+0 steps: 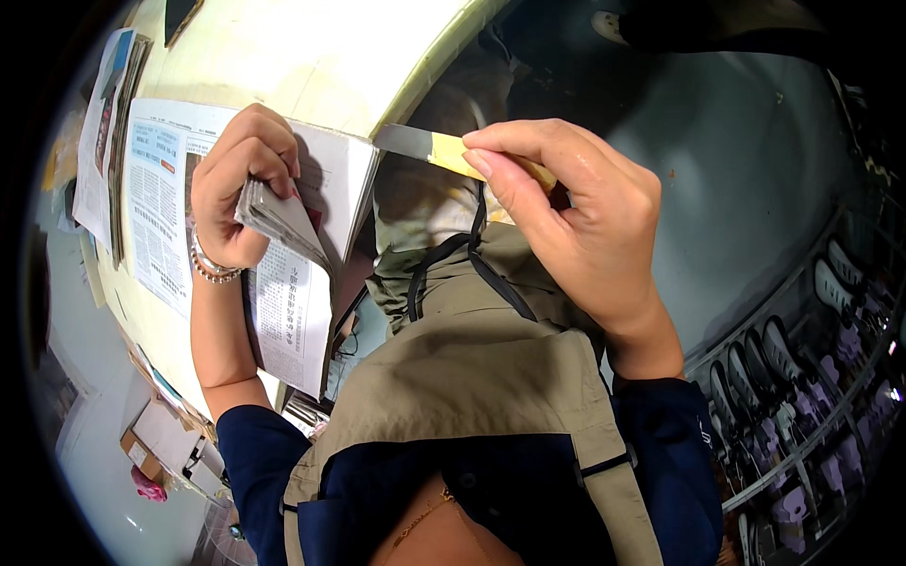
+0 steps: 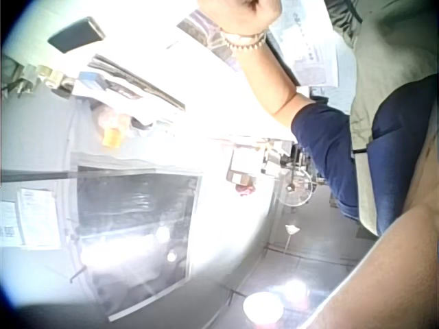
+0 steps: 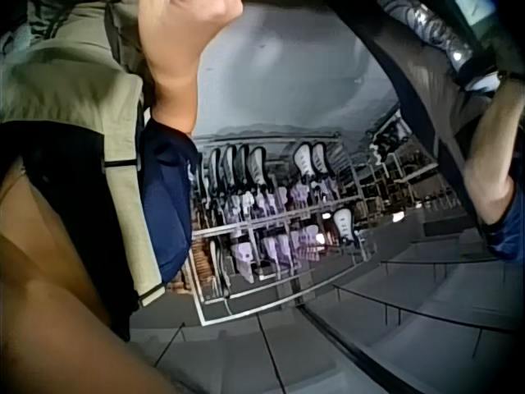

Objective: The person uses a yellow utility knife to cut the spine of a folded newspaper or booklet. They hold the paper stack in their left hand and carefully slice along the binding with the knife in their right hand, separating the pages.

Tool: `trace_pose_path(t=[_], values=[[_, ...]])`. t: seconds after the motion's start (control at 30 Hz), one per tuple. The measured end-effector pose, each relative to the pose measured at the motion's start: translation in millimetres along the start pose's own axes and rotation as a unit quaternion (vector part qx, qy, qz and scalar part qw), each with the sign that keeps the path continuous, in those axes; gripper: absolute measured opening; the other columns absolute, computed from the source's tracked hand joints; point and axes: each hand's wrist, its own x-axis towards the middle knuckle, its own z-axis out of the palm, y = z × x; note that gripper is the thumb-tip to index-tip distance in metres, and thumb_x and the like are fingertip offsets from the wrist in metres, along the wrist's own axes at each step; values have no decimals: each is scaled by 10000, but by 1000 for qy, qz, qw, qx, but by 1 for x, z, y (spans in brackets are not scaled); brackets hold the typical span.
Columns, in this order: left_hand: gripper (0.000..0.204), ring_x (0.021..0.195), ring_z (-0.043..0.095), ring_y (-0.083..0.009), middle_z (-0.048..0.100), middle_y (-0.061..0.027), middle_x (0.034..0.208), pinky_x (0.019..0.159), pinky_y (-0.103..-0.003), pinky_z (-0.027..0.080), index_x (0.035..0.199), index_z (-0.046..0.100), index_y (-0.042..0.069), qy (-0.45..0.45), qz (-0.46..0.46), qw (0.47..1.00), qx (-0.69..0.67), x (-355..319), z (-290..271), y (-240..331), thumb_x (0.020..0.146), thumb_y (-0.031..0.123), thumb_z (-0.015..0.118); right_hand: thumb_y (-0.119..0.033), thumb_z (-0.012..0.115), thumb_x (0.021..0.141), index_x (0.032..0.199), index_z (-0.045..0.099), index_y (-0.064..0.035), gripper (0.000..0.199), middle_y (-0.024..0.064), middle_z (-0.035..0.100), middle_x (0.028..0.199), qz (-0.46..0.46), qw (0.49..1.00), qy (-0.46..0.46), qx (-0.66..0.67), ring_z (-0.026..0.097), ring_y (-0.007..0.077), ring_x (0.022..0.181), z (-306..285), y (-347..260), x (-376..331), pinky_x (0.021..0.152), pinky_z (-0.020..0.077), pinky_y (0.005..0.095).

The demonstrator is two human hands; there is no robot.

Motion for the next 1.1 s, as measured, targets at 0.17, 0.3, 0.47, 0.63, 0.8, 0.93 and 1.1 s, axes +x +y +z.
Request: trace_pose_path(t=[0.17, 0.3, 0.47, 0.63, 0.8, 0.93, 1.1], values=[[171, 661, 511, -222, 545, -82, 705, 612, -303, 423, 643, 511, 42, 1, -3, 1000, -2, 0, 0, 0, 485, 104, 487, 31, 701, 821, 905, 713, 30, 85, 76, 701, 836, -9, 1000, -3, 6, 580, 92, 697, 3, 1, 1, 624, 439, 212], [187, 742, 545, -255, 628, -117, 792, 694, -326, 465, 656, 508, 40, -5, 2, 1000, 26, 2, 0, 2, 480, 101, 498, 23, 715, 818, 915, 713, -4, 101, 60, 668, 745, -70, 997, 8, 13, 572, 84, 594, 9, 8, 5, 499, 416, 210], [162, 1023, 613, -370, 691, -207, 1049, 914, -455, 455, 659, 479, 65, -50, 44, 996, 61, 4, -3, -3, 580, 193, 542, 54, 713, 786, 928, 716, -9, 154, 61, 651, 716, -113, 994, 10, -1, 541, 88, 564, 7, 7, 7, 481, 382, 220], [320, 1112, 622, -412, 705, -211, 1057, 1027, -549, 383, 667, 485, 92, -74, 58, 990, 102, 3, -8, -4, 765, 390, 546, 71, 708, 770, 931, 716, -7, 179, 55, 638, 696, -104, 995, 5, 13, 524, 91, 551, 6, 6, 5, 473, 365, 224], [484, 1079, 642, -403, 713, -189, 1057, 1021, -555, 387, 657, 493, 97, -72, 65, 986, 134, 1, -10, 0, 868, 533, 487, 70, 714, 765, 924, 715, -8, 176, 55, 626, 676, -101, 995, 1, 10, 518, 95, 544, 6, 6, 8, 468, 359, 228], [34, 1097, 658, -306, 737, -92, 1037, 1004, -507, 440, 647, 511, 135, -54, 57, 985, 155, 3, -9, 7, 664, 161, 522, 64, 725, 759, 915, 714, -10, 173, 53, 617, 662, -95, 995, -3, 6, 514, 97, 538, 6, 5, 9, 463, 356, 234], [160, 1070, 672, -303, 742, -80, 1019, 993, -502, 451, 625, 503, 139, -51, 64, 983, 167, 3, -11, 9, 770, 204, 486, 61, 721, 766, 909, 712, -2, 156, 64, 643, 696, -84, 996, -14, -3, 536, 110, 567, 5, 7, 11, 492, 372, 237]])
